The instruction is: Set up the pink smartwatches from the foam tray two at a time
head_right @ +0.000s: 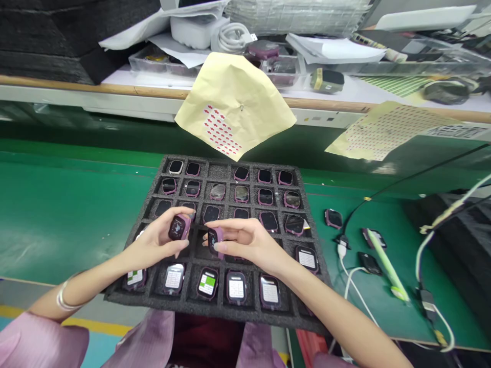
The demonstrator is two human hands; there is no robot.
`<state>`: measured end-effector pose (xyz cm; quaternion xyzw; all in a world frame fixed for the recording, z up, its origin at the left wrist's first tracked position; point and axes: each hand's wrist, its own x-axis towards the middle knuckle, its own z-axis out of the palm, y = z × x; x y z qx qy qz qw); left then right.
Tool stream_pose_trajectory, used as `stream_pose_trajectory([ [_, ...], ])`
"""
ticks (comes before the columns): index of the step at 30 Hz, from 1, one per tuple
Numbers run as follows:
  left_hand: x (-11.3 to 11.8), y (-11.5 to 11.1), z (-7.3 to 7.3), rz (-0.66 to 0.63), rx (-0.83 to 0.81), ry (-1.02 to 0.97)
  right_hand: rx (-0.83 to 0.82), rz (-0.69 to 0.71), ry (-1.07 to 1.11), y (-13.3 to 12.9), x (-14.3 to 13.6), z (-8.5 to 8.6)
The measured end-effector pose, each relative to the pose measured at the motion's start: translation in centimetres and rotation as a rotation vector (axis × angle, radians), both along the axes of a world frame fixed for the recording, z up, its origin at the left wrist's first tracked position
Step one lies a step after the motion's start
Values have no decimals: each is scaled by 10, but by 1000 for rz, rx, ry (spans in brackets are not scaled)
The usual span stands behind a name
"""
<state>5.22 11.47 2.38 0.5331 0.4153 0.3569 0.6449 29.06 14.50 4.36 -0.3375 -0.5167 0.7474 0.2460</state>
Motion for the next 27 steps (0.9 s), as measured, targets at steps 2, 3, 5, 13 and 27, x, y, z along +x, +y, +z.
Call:
stream_pose_trajectory([
  [2, 2, 2, 0, -30, -59, -102, 6, 10, -39, 1, 0, -2],
  [3, 2, 2, 0, -37, -78, -140, -2, 19, -48, 2, 0, -3],
  [5, 2, 4, 0, -38, -103, -180, -46, 40, -38, 3, 0, -4],
  [13, 4, 8, -3, -9, -133, -184, -105, -43, -52, 2, -2, -5],
  [27, 4, 7, -9, -35, -70, -194, 9, -80, 18, 1, -6, -13],
])
